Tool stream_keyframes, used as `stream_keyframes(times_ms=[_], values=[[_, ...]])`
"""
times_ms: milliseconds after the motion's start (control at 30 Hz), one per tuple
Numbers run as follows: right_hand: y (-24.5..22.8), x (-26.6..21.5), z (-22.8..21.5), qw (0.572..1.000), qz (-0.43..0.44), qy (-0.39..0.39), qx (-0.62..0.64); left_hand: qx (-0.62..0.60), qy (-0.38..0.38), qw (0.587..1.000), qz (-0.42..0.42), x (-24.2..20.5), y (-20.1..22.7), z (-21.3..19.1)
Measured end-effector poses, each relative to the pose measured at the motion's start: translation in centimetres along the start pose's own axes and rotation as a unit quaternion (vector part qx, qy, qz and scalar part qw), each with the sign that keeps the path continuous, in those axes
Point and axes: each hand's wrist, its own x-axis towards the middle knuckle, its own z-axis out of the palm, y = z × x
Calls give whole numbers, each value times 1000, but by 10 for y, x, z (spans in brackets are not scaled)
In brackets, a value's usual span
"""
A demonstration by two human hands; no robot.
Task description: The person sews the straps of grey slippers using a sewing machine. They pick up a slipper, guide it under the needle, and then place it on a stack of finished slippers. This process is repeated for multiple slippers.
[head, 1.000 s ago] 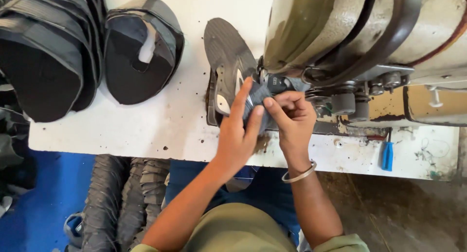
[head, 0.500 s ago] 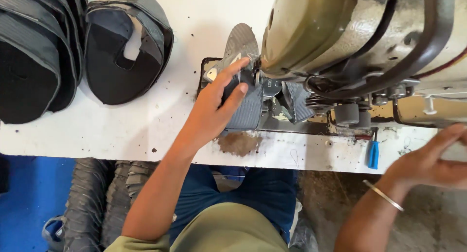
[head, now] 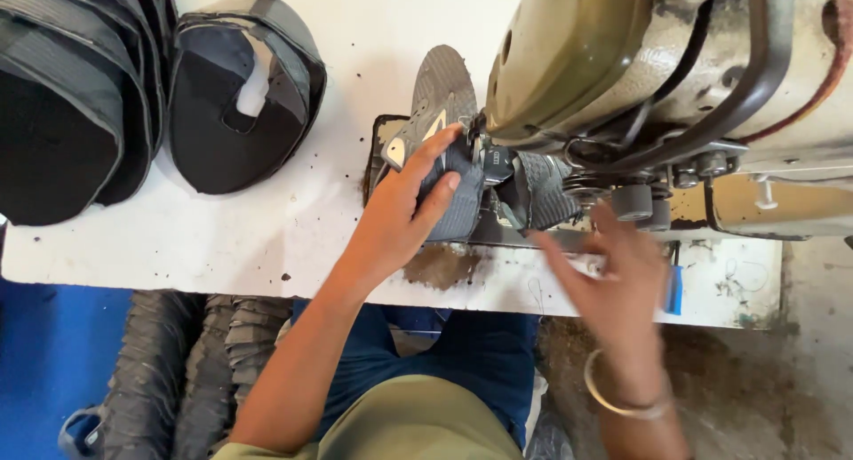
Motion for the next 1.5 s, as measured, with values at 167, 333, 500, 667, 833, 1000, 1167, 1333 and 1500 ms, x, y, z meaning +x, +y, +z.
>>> stream_keyframes(times_ms=[167,333,500,667,833,1000,1167,1333,1500], values=[[-13,63,70,947,35,-194,-252,18,8,1000,20,2,0,-2],[96,65,136,956,12,-185,-229,26,7,999,23,1,-6,-3],[118,97,159,983,90,-122,-107,39,37,997,51,5,-10,-7],[99,61,140,979,190,-72,11,62,66,994,55,0,-29,4],[54,-1,136,948,277,-37,151,124,143,966,176,-33,-48,-1],[-44,-12,128,746,390,-56,537,152,67,973,163,-51,-40,-6],[-66,10,115,579,431,-22,692,21,52,998,21,-43,-11,-8],[-79,12,110,601,420,-26,679,-46,62,997,23,-32,-6,-10],[-84,13,110,619,405,-19,673,-39,72,995,-59,-17,6,-9]])
